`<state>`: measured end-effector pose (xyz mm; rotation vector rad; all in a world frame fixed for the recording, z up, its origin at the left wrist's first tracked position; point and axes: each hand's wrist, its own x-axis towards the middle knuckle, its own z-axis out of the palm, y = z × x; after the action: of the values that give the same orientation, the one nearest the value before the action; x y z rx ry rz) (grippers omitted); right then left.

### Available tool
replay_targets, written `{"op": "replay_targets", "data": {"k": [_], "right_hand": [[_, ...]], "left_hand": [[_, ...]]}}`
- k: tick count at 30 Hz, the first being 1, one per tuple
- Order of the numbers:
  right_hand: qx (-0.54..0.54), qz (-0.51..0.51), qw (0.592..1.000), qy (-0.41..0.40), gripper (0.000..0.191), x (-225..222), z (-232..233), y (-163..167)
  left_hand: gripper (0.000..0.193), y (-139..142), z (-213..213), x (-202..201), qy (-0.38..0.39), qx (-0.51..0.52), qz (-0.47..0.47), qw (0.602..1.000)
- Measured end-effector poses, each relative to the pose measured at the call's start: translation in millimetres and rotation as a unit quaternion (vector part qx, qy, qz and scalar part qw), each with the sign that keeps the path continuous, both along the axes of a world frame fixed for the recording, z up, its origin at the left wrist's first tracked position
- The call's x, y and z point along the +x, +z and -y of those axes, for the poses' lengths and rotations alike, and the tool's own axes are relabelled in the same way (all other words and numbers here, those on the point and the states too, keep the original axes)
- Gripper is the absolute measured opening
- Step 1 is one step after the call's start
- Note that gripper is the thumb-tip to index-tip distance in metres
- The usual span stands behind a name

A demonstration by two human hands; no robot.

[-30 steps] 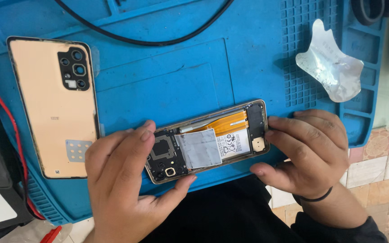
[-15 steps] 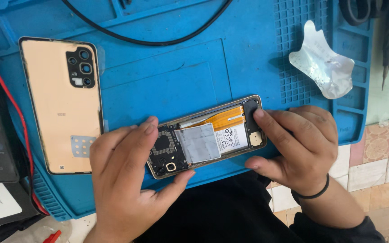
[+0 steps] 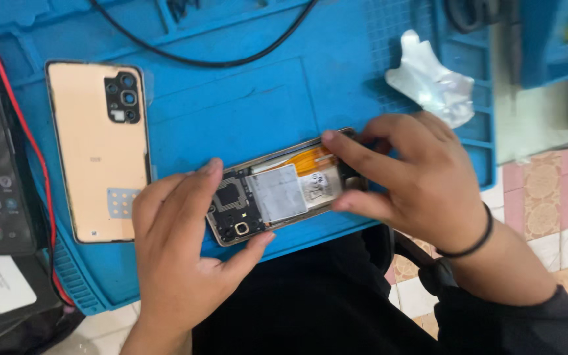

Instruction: The person pries open the back cover of a smartphone using a plastic pick, working around the edges, then removes the back cover and lifts out the battery. They then use a screwdriver to unscrew screws from the exposed internal frame while holding the phone steady on a blue repair mat.

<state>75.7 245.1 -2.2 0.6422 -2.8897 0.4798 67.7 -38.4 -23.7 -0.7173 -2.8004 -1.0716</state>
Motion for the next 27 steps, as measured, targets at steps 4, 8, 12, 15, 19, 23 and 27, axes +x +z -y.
{"op": "replay_targets", "data": {"k": [4,8,12,15,19,23,27], "right_hand": [[-0.024,-0.033,0.999,-0.008,0.051,-6,-1,2],[-0.049,-0.045,0.997,-0.033,0.033,-4,4,3],[-0.100,-0.020,0.993,-0.058,0.025,-11,8,3],[-0.116,-0.010,0.993,-0.022,0.014,-22,10,2],[-0.107,-0.028,0.993,-0.035,0.007,-25,16,-3],[-0.122,-0.059,0.989,-0.057,0.009,-19,21,-13],[-0.144,-0.089,0.980,-0.103,0.008,-6,12,-19]], "left_hand": [[0.087,1,-1,0,0.007,0.014,-0.017,1.000],[0.087,-1,0,1,0.008,0.016,-0.016,1.000],[0.086,-1,1,2,0.006,0.018,-0.023,1.000],[0.086,-1,1,4,0.006,0.017,-0.022,1.000],[0.085,0,1,4,0.008,0.026,-0.025,0.999],[0.085,0,2,4,0.010,0.022,-0.021,0.999],[0.086,0,1,5,0.011,0.013,-0.019,1.000]]}}
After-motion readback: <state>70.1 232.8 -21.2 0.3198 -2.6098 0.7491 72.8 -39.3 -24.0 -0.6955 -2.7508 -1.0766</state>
